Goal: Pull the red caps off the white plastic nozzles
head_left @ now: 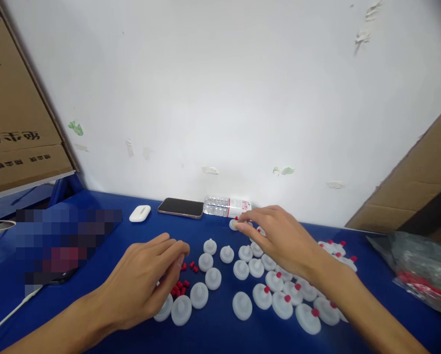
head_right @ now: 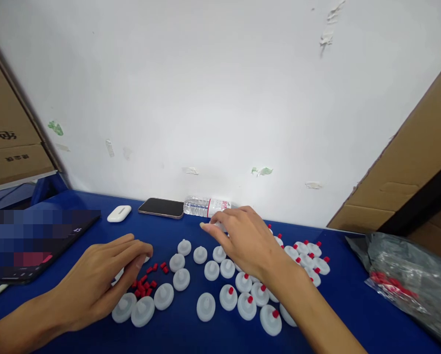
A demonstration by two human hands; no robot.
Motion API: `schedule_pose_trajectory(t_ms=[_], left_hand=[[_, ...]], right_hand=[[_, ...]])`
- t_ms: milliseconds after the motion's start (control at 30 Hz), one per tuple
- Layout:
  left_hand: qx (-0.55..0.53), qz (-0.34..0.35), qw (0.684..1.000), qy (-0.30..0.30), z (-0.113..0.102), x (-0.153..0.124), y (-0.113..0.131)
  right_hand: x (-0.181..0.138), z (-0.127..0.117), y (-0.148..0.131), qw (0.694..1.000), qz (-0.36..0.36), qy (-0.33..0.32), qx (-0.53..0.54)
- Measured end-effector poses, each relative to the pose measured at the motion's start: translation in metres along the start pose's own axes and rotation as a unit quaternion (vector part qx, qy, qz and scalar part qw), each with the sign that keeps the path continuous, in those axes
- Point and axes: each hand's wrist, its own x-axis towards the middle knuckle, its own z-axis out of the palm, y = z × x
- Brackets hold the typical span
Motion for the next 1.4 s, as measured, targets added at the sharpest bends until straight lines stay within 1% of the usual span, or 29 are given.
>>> schedule_pose_trajectory(t_ms=[67, 100, 167, 233, 300, 400, 467, 600, 667, 700, 800, 867, 900, 933, 967, 1033, 1100, 1133, 1233, 1300, 1400], left_hand=[[-0.001, 0.006, 1.000, 0.031, 0.001, -0.001, -0.001], [0.002, 0.010, 0.999, 0.046, 0.002, -0.001, -0.001], [0.011, 0.015, 0.998, 0.066, 0.004, -0.003, -0.002], [0.009, 0.008, 0.998, 0.067, 0.006, -0.004, -0.001], [-0.010, 0.002, 0.999, 0.048, 0.007, -0.005, 0.001], [-0.063, 0.036, 0.997, -0.001, 0.007, -0.005, 0.002], [-0.093, 0.061, 0.993, -0.031, 0.006, -0.005, 0.002], [-0.129, 0.082, 0.987, -0.055, -0.001, -0.002, 0.004], [-0.157, 0.072, 0.983, -0.062, -0.005, -0.002, 0.005], [-0.173, 0.056, 0.981, -0.064, -0.007, -0.001, 0.005], [-0.243, -0.028, 0.966, -0.085, -0.010, -0.002, 0.005], [-0.266, -0.087, 0.956, -0.086, -0.010, -0.003, 0.004], [-0.252, -0.102, 0.959, -0.076, -0.011, -0.003, 0.004], [-0.222, -0.102, 0.968, -0.059, -0.011, -0.002, 0.004], [-0.179, -0.086, 0.979, -0.043, -0.010, -0.001, 0.004], [-0.091, -0.035, 0.995, -0.031, -0.009, 0.002, 0.005], [-0.030, 0.000, 0.999, -0.045, -0.005, 0.004, 0.005], [-0.007, 0.007, 0.999, -0.053, -0.003, 0.005, 0.005], [0.019, 0.011, 0.997, -0.078, 0.003, 0.005, 0.002], [0.006, 0.007, 0.996, -0.092, 0.004, 0.004, 0.001], [-0.034, -0.004, 0.993, -0.110, 0.003, 0.003, 0.002]], right_hand=[[0.000, -0.005, -0.010, 0.999, -0.011, 0.035, 0.025], [-0.001, -0.006, -0.016, 0.998, -0.026, 0.037, 0.044], [-0.005, -0.005, -0.032, 0.995, -0.065, 0.013, 0.078], [-0.008, -0.002, -0.049, 0.991, -0.092, -0.024, 0.091], [-0.011, 0.000, -0.065, 0.989, -0.115, -0.054, 0.082], [-0.014, 0.004, -0.081, 0.978, -0.182, -0.065, 0.081], [-0.015, 0.007, -0.084, 0.972, -0.212, -0.069, 0.072], [-0.016, 0.015, -0.082, 0.967, -0.237, -0.069, 0.055], [-0.016, 0.018, -0.081, 0.965, -0.249, -0.066, 0.049], [-0.016, 0.018, -0.082, 0.964, -0.257, -0.060, 0.043], [-0.014, 0.011, -0.078, 0.960, -0.277, -0.030, -0.013], [-0.010, 0.004, -0.068, 0.963, -0.267, -0.006, -0.048], [-0.008, 0.001, -0.060, 0.969, -0.243, -0.003, -0.041], [-0.006, -0.001, -0.051, 0.977, -0.210, 0.018, -0.020], [-0.004, -0.002, -0.042, 0.985, -0.164, 0.042, -0.003], [0.000, 0.001, -0.023, 0.996, -0.064, 0.053, 0.021], [0.002, 0.009, -0.006, 0.997, 0.013, 0.058, 0.039], [0.002, 0.015, 0.000, 0.997, 0.032, 0.058, 0.045], [0.002, 0.031, 0.012, 0.997, 0.041, 0.055, 0.047], [0.002, 0.039, 0.015, 0.997, 0.038, 0.047, 0.043], [0.003, 0.042, 0.016, 0.998, 0.033, 0.044, 0.034]])
